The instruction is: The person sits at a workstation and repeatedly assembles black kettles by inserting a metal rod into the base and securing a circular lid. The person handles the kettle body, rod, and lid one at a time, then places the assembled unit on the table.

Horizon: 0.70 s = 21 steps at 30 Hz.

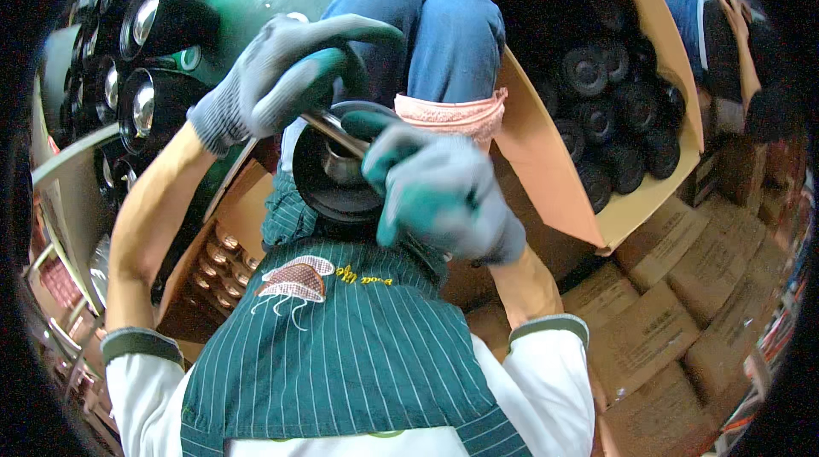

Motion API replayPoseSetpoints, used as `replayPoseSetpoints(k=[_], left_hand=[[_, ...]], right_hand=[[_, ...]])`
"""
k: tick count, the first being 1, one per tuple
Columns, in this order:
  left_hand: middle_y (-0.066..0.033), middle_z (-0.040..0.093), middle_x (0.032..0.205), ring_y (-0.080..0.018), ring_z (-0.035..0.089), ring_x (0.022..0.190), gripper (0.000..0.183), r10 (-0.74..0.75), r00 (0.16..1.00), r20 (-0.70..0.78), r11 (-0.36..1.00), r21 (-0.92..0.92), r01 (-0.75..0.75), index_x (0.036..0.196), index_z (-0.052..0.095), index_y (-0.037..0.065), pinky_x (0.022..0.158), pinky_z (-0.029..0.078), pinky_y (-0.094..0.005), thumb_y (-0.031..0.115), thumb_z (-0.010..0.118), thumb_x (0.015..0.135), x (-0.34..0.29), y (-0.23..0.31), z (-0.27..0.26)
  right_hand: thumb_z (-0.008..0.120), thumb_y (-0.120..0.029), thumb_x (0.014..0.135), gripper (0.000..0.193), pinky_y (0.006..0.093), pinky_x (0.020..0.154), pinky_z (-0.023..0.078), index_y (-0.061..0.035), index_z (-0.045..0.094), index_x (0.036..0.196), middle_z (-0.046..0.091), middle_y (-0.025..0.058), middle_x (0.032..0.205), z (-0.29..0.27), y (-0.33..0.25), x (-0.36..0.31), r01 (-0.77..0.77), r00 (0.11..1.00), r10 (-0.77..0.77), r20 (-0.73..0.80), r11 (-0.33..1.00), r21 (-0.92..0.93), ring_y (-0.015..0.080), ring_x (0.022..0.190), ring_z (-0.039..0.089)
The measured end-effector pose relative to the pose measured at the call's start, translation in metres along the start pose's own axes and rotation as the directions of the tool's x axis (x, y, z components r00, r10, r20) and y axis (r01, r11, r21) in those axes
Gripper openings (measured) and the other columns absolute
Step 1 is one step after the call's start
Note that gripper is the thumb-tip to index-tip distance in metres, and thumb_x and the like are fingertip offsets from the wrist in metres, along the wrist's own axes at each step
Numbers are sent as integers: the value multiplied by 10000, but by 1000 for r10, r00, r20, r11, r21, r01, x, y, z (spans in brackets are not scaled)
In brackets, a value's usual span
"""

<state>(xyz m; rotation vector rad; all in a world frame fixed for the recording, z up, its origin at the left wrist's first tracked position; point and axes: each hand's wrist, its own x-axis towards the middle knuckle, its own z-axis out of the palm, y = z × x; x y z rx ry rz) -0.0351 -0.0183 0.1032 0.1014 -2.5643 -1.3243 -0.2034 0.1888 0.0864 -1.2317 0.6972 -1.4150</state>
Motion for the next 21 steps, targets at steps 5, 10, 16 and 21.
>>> replayPoseSetpoints(k=[5,10,16,21], left_hand=[[-185,676,823,-285,634,650,363,106,994,39,984,-149,-99,1254,670,-9,662,516,-374,207,505,1013,30,-29,11],[-228,717,974,-380,680,927,361,248,968,38,949,-209,-235,1154,711,6,862,532,-432,310,552,1041,64,-46,45],[-198,727,1003,-350,681,957,353,370,923,101,863,-405,-302,1166,718,16,886,530,-434,307,564,1039,96,-50,75],[-210,696,1105,-340,676,1073,406,309,937,-165,937,-117,-329,1343,633,64,950,534,-413,318,561,1035,72,-41,53]], right_hand=[[748,-417,681,282,466,999,458,-165,623,666,499,-22,628,19,-30,32,189,885,118,450,793,-580,229,772,583],[713,-389,754,283,418,836,483,-136,602,690,504,-14,600,46,-33,52,180,683,443,582,670,-721,184,681,541],[642,-355,855,317,400,726,495,-68,672,987,541,-22,672,79,15,61,382,868,83,490,519,-765,185,624,552],[664,-452,829,332,398,737,520,-129,661,908,547,-14,634,61,-8,66,290,790,208,576,702,-650,182,596,561]])
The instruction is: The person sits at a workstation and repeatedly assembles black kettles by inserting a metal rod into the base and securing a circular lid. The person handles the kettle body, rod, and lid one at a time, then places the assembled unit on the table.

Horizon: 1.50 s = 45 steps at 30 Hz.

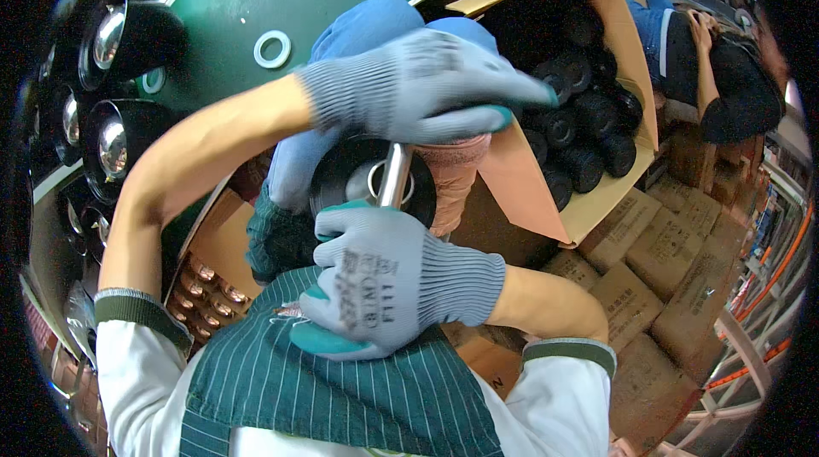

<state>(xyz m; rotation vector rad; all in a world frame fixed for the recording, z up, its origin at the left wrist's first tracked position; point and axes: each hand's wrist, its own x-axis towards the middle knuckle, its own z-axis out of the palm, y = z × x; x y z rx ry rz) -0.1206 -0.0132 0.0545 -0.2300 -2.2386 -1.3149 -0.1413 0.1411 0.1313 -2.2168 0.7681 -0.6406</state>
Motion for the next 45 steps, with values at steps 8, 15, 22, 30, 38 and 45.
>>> replayPoseSetpoints(k=[8,15,22,30,38,45], left_hand=[[-142,706,724,-216,705,650,605,-802,519,295,589,536,605,985,763,26,644,582,-372,605,587,992,-14,127,-48],[-218,728,942,-260,708,802,522,-924,81,374,331,677,657,1133,703,-43,703,562,-380,452,572,1031,31,154,-42],[-347,576,1356,-402,610,1251,806,-987,-115,110,-2,715,699,1367,547,-101,1096,437,-492,618,452,1015,34,150,0],[-366,558,1334,-452,602,1242,1013,-974,212,-83,77,757,649,1425,452,-132,1051,505,-488,656,701,839,0,156,21],[-314,661,1117,-436,680,1053,825,-926,366,88,312,726,613,1364,457,-97,902,564,-471,521,735,894,-26,161,6],[-272,627,1022,-456,654,966,631,-630,672,389,739,567,365,1182,487,-18,840,527,-482,460,771,884,-47,116,-19]], right_hand=[[731,-470,842,369,356,720,554,-126,735,975,674,74,818,-1,-6,-10,147,911,-130,-391,989,15,231,785,692],[252,-546,1105,726,436,1126,424,43,602,1345,690,198,1227,62,0,-66,387,-32,678,-734,686,617,308,1207,614],[189,-555,1109,758,391,1278,167,0,213,1624,378,203,1610,109,41,-48,285,151,691,-707,655,700,276,1492,363],[412,-520,1069,639,375,998,493,6,510,1419,630,187,1290,39,86,-55,289,426,843,-327,216,933,244,1169,614],[640,-434,1003,450,284,803,521,-15,736,1136,717,49,1020,48,109,-26,-117,297,799,-523,574,811,125,878,629],[616,-269,1055,315,265,691,524,27,724,1044,709,22,923,47,92,-60,-62,-31,772,-635,633,772,107,772,639]])
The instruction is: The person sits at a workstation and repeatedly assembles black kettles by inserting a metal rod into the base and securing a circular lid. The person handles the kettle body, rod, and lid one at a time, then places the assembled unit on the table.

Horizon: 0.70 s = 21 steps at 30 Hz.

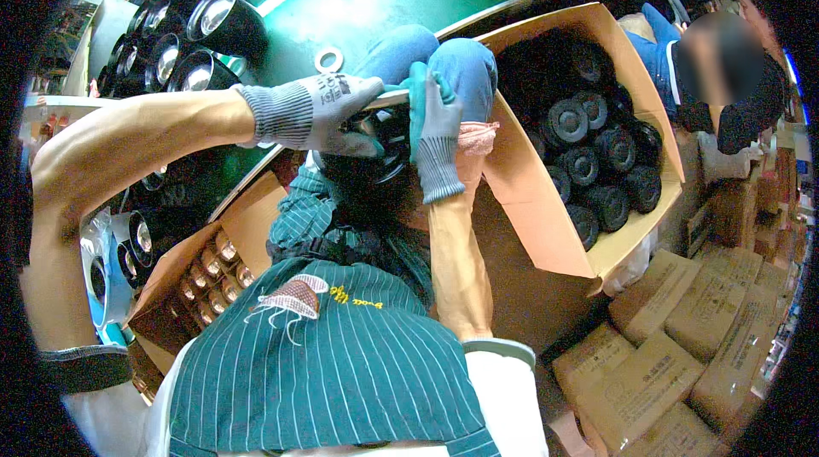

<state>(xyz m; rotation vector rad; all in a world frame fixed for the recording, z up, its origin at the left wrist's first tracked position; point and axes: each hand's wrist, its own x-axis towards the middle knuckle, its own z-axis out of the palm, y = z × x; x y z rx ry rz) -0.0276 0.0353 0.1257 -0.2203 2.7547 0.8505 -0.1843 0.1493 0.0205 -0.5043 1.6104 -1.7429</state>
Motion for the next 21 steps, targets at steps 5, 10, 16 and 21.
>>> replayPoseSetpoints(k=[5,10,16,21], left_hand=[[-188,635,972,-380,686,898,692,230,973,19,967,109,-230,1221,509,54,765,546,-454,456,848,772,-16,-27,-8],[-150,678,968,-361,710,889,690,138,990,3,973,187,-136,1248,545,65,776,562,-434,454,856,770,-7,-15,-20],[-215,723,1056,-373,729,937,556,-361,694,-623,929,-176,325,1176,608,30,815,578,-440,426,819,848,-13,-82,-7],[-192,657,1104,-370,702,959,565,-582,509,-634,706,-84,703,1237,560,81,808,565,-485,494,721,887,-3,-192,62]], right_hand=[[548,-231,1100,277,227,657,482,7,652,1005,685,15,881,12,-17,-66,127,990,-121,-66,988,90,59,720,561],[573,-213,1072,277,245,816,453,-29,549,1278,640,46,1107,-8,-24,-61,461,883,-455,113,800,-384,107,914,559],[948,-417,669,1111,496,1232,285,-57,392,1561,364,231,1610,-23,-56,-101,540,807,-212,552,644,-542,391,1501,341],[998,-398,567,888,503,1156,417,-24,655,1295,556,262,1438,-4,-61,-82,478,860,-216,462,658,-582,417,1352,534]])
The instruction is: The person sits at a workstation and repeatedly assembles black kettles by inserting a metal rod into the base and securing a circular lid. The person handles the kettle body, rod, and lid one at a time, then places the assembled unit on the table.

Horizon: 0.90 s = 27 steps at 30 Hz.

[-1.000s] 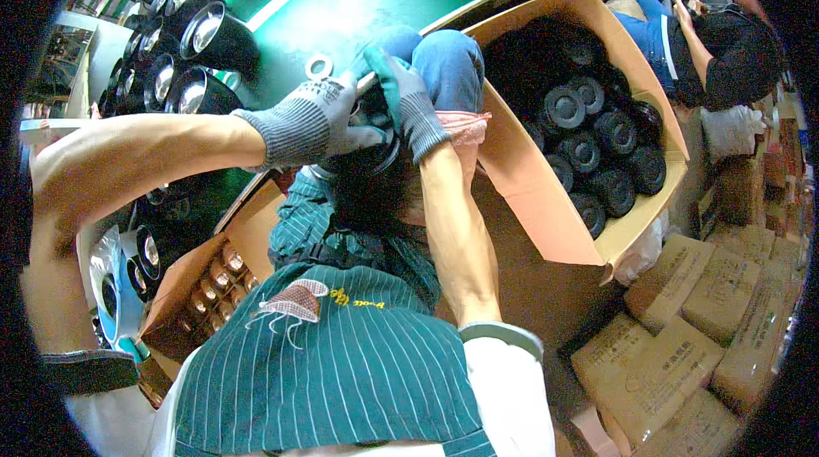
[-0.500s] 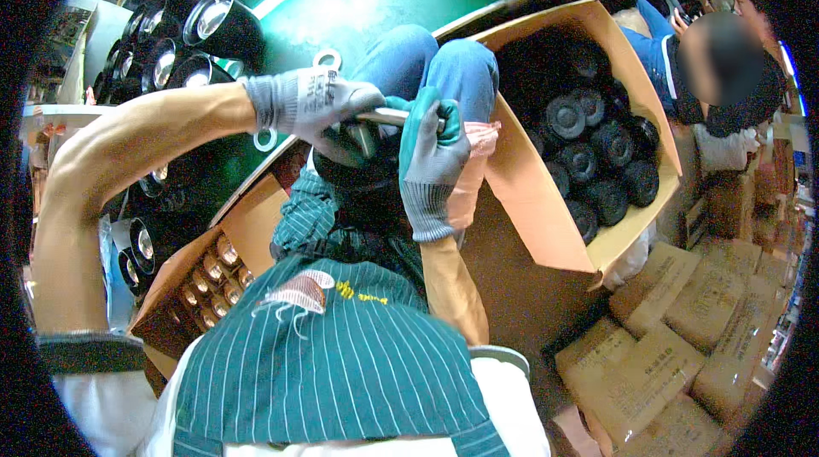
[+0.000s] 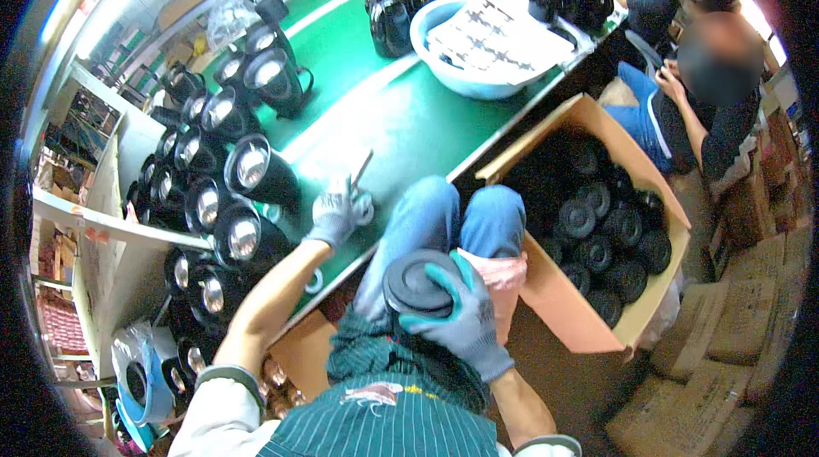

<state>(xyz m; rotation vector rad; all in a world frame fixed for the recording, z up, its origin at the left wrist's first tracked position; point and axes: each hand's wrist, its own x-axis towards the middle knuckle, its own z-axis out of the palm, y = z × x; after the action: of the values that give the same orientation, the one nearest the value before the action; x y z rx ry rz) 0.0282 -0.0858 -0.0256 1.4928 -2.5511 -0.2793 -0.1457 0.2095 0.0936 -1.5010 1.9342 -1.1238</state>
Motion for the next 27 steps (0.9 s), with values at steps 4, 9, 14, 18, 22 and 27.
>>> replayPoseSetpoints(k=[4,9,14,18,22,27], left_hand=[[-236,551,1349,-379,595,1219,812,-95,995,11,995,-6,95,1469,424,-6,905,542,-497,464,723,878,-5,14,-30],[-272,439,1524,-453,475,1380,725,466,768,-439,640,-432,-635,1384,598,72,1156,378,-529,358,841,763,-51,10,-108],[-374,403,1495,-560,459,1361,709,381,819,-429,758,-362,-543,1202,670,147,1089,456,-560,392,958,602,11,25,-113],[-293,575,1382,-473,591,1261,611,312,838,-448,835,-291,-467,1102,670,97,1044,511,-496,253,954,584,114,9,-145],[-250,601,1343,-428,592,1248,593,124,917,-378,963,-176,-203,1165,677,86,1069,480,-471,296,908,661,251,2,-147],[-233,564,1396,-404,589,1241,623,38,961,-275,999,-26,-47,1294,661,120,1059,479,-462,397,824,761,366,-62,-107]], right_hand=[[1000,-385,602,883,472,1135,448,-31,646,1330,588,228,1418,-38,-26,35,187,964,-146,-222,966,176,355,1315,578],[603,-582,995,716,409,1086,510,-35,539,1453,588,137,1439,-51,12,117,-118,893,416,-170,582,805,262,1262,610],[557,-682,969,757,467,1116,475,-141,507,1496,557,70,1489,33,69,223,-329,890,345,299,30,944,258,1310,569],[466,-750,964,889,568,1097,472,-100,385,1564,553,198,1437,55,69,282,-539,770,304,561,-160,827,384,1278,580],[466,-622,1036,710,503,1060,499,-96,466,1514,602,192,1373,77,119,289,-602,728,247,639,-215,769,337,1208,625],[443,-536,1078,641,446,1088,480,-53,479,1497,619,183,1359,99,110,299,-646,737,279,615,24,763,295,1235,614]])
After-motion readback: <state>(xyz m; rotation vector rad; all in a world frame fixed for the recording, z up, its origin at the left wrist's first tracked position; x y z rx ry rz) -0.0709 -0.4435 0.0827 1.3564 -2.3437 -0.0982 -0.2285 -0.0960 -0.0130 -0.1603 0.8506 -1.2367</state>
